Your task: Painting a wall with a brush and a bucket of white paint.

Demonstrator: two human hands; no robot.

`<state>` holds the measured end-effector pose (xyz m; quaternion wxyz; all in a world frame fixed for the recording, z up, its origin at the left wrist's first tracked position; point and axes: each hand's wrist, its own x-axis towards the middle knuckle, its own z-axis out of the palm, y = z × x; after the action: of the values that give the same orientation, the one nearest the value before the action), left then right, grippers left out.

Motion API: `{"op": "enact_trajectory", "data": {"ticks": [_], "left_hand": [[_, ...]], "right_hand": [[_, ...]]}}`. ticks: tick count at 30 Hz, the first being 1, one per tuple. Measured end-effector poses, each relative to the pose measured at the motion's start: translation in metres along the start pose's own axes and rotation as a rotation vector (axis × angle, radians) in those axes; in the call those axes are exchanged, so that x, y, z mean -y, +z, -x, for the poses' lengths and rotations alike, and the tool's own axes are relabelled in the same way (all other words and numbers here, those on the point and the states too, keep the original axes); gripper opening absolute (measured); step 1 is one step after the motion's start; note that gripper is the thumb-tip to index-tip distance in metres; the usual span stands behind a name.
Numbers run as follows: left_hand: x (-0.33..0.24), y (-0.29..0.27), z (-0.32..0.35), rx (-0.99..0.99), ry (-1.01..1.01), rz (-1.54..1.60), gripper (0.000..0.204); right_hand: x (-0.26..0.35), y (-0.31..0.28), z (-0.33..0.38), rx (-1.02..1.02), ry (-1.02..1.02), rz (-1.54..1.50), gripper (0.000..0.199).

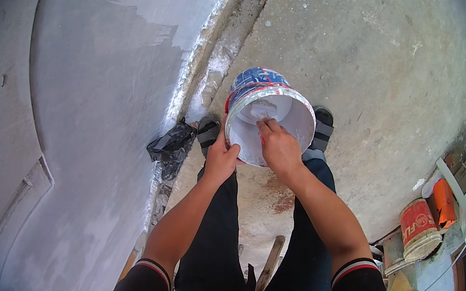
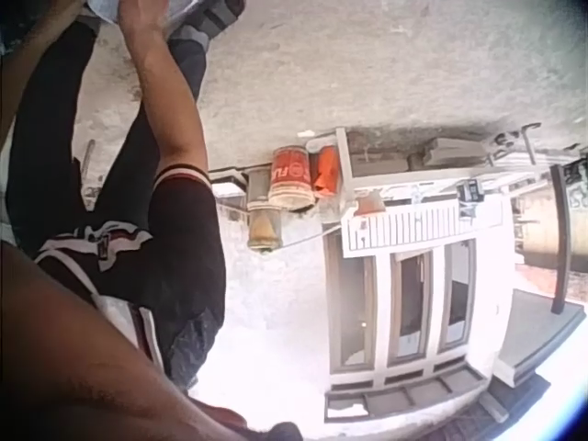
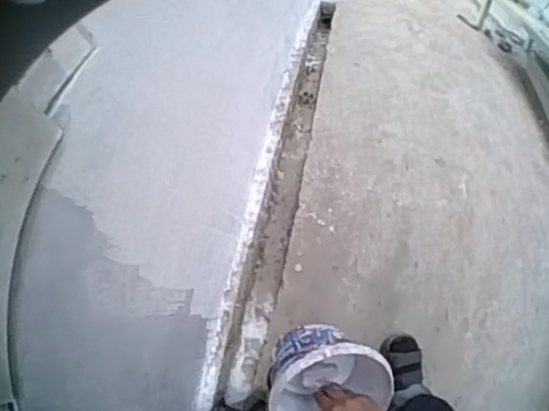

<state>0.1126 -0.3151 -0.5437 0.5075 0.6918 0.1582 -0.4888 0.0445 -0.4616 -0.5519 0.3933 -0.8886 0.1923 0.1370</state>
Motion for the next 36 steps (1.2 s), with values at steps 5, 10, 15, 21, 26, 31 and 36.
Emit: {"op": "enact_trajectory", "data": {"ticks": [5,10,15,21,26,31,36], "left_hand": [[-0.009,-0.017,0.010,-0.003,0.017,-0.038,0.074],[-0.015,-0.027,0.016,-0.026,0.022,-0.007,0.074],[-0.019,-0.033,0.022,-0.014,0.025,0.020,0.076],[-0.018,-0.038,0.027,-0.065,-0.002,0.077,0.076],[-0.021,-0.035,0.031,-0.076,0.005,0.088,0.064],[-0.008,-0.037,0.028,-0.104,0.017,0.038,0.075],[-0.005,-0.034,0.023,-0.092,-0.003,0.023,0.075]], "right_hand": [[0.012,-0.009,-0.006,0.013,-0.002,0.023,0.028],[0.026,-0.004,-0.009,-0.008,-0.028,0.009,0.027],[0.038,0.006,-0.010,-0.070,-0.040,0.017,0.027],[0.047,0.008,-0.012,-0.007,-0.015,0.020,0.028],[0.042,0.000,-0.012,0.025,-0.054,0.023,0.025],[0.047,-0.009,-0.012,0.012,-0.084,0.014,0.024],[0.047,-0.016,-0.006,0.027,-0.065,0.015,0.023]]}}
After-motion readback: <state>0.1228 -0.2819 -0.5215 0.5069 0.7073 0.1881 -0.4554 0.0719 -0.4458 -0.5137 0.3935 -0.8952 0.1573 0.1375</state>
